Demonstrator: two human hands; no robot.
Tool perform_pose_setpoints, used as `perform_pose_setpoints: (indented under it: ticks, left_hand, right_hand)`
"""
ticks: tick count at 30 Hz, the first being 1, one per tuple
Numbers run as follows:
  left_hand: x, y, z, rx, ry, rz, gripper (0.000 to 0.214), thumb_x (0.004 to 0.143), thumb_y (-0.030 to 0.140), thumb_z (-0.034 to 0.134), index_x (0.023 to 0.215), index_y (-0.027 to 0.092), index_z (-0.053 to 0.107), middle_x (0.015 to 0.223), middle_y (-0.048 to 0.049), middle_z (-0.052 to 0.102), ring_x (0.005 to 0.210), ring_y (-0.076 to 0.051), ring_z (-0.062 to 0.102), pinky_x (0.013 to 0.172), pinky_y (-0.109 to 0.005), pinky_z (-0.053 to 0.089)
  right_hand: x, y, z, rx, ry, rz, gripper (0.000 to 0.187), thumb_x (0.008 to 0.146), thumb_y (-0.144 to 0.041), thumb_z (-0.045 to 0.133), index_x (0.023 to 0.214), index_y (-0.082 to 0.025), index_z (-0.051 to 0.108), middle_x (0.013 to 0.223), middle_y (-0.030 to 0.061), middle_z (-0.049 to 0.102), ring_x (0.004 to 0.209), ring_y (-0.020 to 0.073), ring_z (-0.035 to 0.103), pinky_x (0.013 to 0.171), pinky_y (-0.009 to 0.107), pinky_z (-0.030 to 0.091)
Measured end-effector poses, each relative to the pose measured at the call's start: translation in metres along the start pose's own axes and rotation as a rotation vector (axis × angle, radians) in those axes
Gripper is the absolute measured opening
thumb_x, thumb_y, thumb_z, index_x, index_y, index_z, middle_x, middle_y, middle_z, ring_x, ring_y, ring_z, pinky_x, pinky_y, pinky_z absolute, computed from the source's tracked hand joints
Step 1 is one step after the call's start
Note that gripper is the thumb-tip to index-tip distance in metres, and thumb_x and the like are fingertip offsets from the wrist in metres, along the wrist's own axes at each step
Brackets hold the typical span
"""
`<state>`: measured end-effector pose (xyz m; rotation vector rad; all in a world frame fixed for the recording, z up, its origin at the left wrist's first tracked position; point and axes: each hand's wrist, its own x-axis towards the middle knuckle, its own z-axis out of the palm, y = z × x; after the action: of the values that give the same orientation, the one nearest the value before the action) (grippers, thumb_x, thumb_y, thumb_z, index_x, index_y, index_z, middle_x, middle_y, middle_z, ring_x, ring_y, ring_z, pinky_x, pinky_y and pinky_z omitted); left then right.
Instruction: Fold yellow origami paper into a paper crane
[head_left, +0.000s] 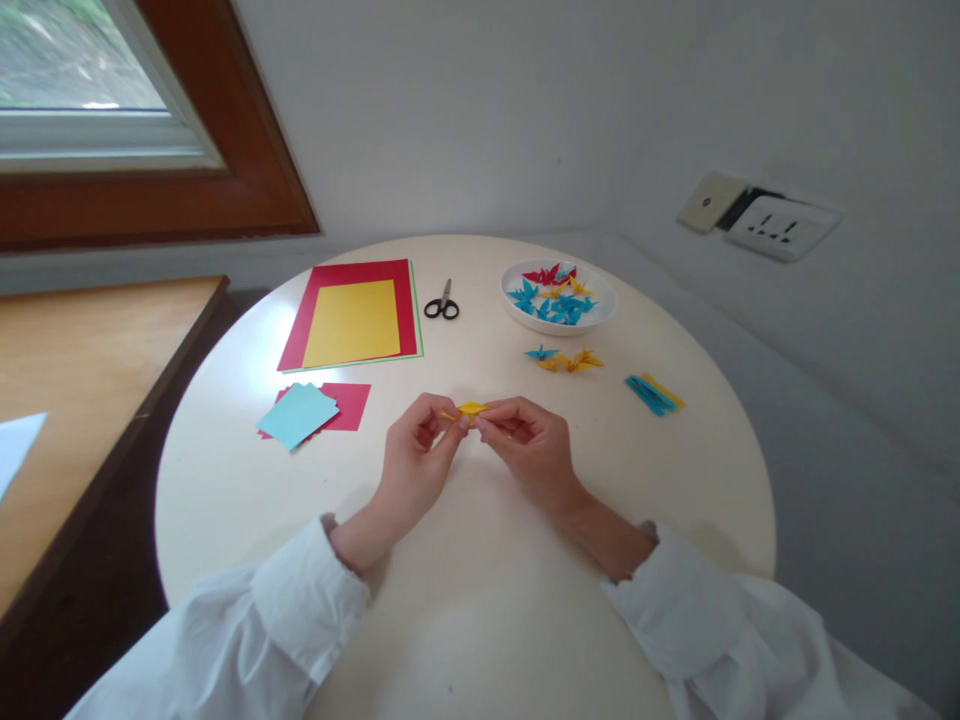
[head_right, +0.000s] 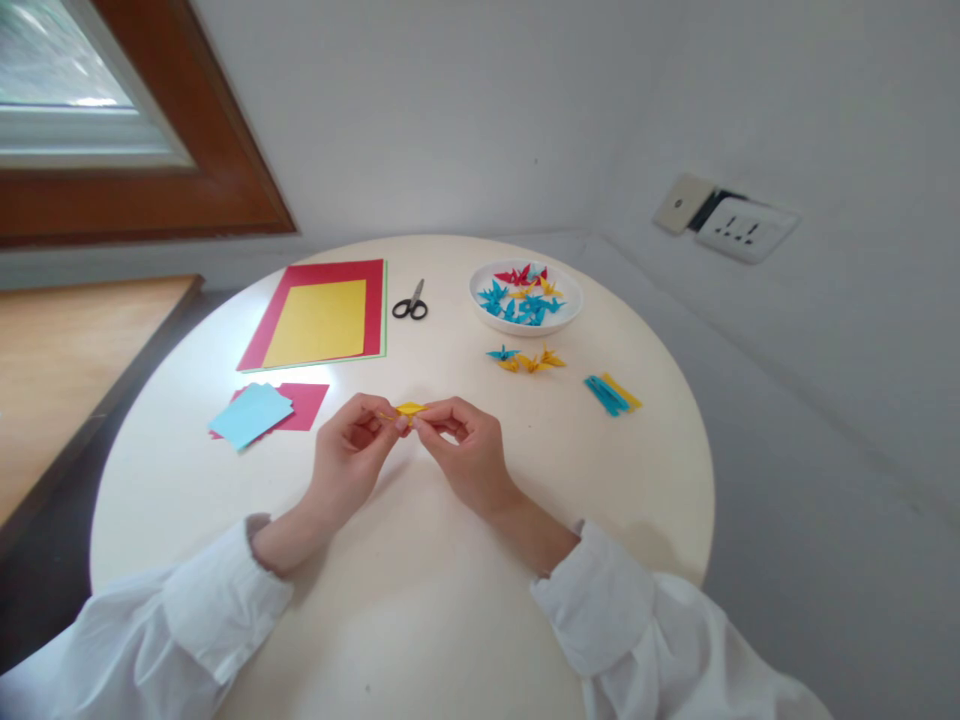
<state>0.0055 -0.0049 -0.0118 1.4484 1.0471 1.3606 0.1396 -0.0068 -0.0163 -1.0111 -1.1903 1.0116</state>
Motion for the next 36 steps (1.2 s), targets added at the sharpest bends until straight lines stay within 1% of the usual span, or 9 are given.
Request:
perform_pose_setpoints:
  ticks: [4, 9, 12, 16, 19, 22, 27, 32, 36]
  left_hand:
    - [0.000, -0.001, 0.001, 0.013, 0.019, -0.010, 0.015, 0.077, 0.023, 0.063, 0.076, 0.020, 0.049, 0.066, 0.0027, 0.053, 0.061, -0.010, 0.053, 0.056, -0.022, 0.041]
    - [0.000, -0.003, 0.001, -0.031, 0.032, -0.069, 0.026, 0.074, 0.028, 0.067, 0.079, 0.021, 0.043, 0.070, 0.0041, 0.052, 0.060, -0.009, 0.054, 0.056, -0.022, 0.043]
    - [0.001, -0.001, 0.000, -0.076, 0.008, -0.091, 0.030, 0.073, 0.029, 0.069, 0.082, 0.021, 0.041, 0.068, 0.0049, 0.053, 0.061, -0.010, 0.055, 0.058, -0.022, 0.045]
    - [0.003, 0.004, -0.001, -0.141, -0.047, -0.095, 0.033, 0.071, 0.033, 0.070, 0.084, 0.021, 0.043, 0.069, 0.0049, 0.053, 0.062, -0.010, 0.056, 0.061, -0.024, 0.047]
    - [0.004, 0.007, -0.003, -0.093, -0.087, -0.083, 0.025, 0.076, 0.038, 0.064, 0.077, 0.019, 0.047, 0.070, 0.0029, 0.053, 0.062, -0.011, 0.056, 0.059, -0.025, 0.046]
    - [0.003, 0.006, -0.004, 0.021, -0.145, -0.072, 0.025, 0.083, 0.039, 0.054, 0.071, 0.017, 0.052, 0.066, 0.0007, 0.055, 0.061, -0.012, 0.054, 0.057, -0.025, 0.044]
    - [0.003, 0.003, -0.002, 0.223, -0.113, -0.050, 0.023, 0.084, 0.034, 0.051, 0.069, 0.017, 0.055, 0.064, -0.0009, 0.060, 0.058, -0.012, 0.052, 0.053, -0.023, 0.040]
    - [0.002, 0.002, -0.003, 0.267, -0.089, 0.010, 0.022, 0.084, 0.032, 0.051, 0.068, 0.017, 0.055, 0.062, -0.0005, 0.060, 0.055, -0.011, 0.051, 0.052, -0.022, 0.039]
    - [0.002, 0.000, -0.004, 0.218, -0.112, 0.002, 0.024, 0.084, 0.034, 0.051, 0.067, 0.018, 0.052, 0.060, 0.0010, 0.055, 0.055, -0.011, 0.049, 0.052, -0.022, 0.037]
  right_hand:
    - [0.000, 0.000, 0.000, 0.012, -0.004, 0.022, 0.015, 0.064, -0.028, 0.073, 0.068, -0.019, 0.062, 0.072, 0.0022, 0.067, 0.069, 0.0153, 0.065, 0.070, 0.031, 0.056]
    - [0.002, -0.001, 0.001, 0.040, 0.014, 0.037, 0.024, 0.061, -0.028, 0.075, 0.065, -0.019, 0.053, 0.066, -0.0025, 0.059, 0.064, 0.0124, 0.062, 0.067, 0.028, 0.054]
    - [0.002, -0.003, 0.001, 0.049, 0.020, 0.046, 0.027, 0.060, -0.028, 0.076, 0.067, -0.020, 0.051, 0.065, -0.0042, 0.056, 0.063, 0.0113, 0.061, 0.064, 0.026, 0.053]
    - [0.002, -0.005, 0.000, 0.037, -0.010, 0.060, 0.028, 0.060, -0.029, 0.075, 0.068, -0.019, 0.050, 0.063, -0.0047, 0.055, 0.060, 0.0107, 0.060, 0.061, 0.025, 0.052]
    - [0.001, -0.007, 0.000, 0.052, -0.044, 0.077, 0.027, 0.061, -0.028, 0.075, 0.068, -0.019, 0.050, 0.062, -0.0052, 0.056, 0.059, 0.0104, 0.060, 0.060, 0.025, 0.052]
    - [0.001, -0.008, 0.001, 0.073, -0.077, 0.088, 0.026, 0.062, -0.027, 0.074, 0.068, -0.019, 0.050, 0.061, -0.0055, 0.056, 0.058, 0.0100, 0.060, 0.059, 0.024, 0.052]
    - [0.000, -0.007, 0.001, 0.127, -0.098, 0.102, 0.026, 0.062, -0.026, 0.075, 0.068, -0.019, 0.050, 0.061, -0.0058, 0.058, 0.060, 0.0095, 0.062, 0.060, 0.023, 0.052]
    - [0.002, -0.005, 0.002, 0.201, -0.125, 0.128, 0.032, 0.061, -0.032, 0.077, 0.074, -0.020, 0.050, 0.065, -0.0041, 0.064, 0.062, 0.0115, 0.065, 0.063, 0.026, 0.053]
    - [0.005, -0.004, 0.000, 0.197, -0.166, 0.159, 0.039, 0.064, -0.044, 0.074, 0.086, -0.020, 0.052, 0.065, -0.0031, 0.065, 0.058, 0.0113, 0.063, 0.060, 0.026, 0.050]
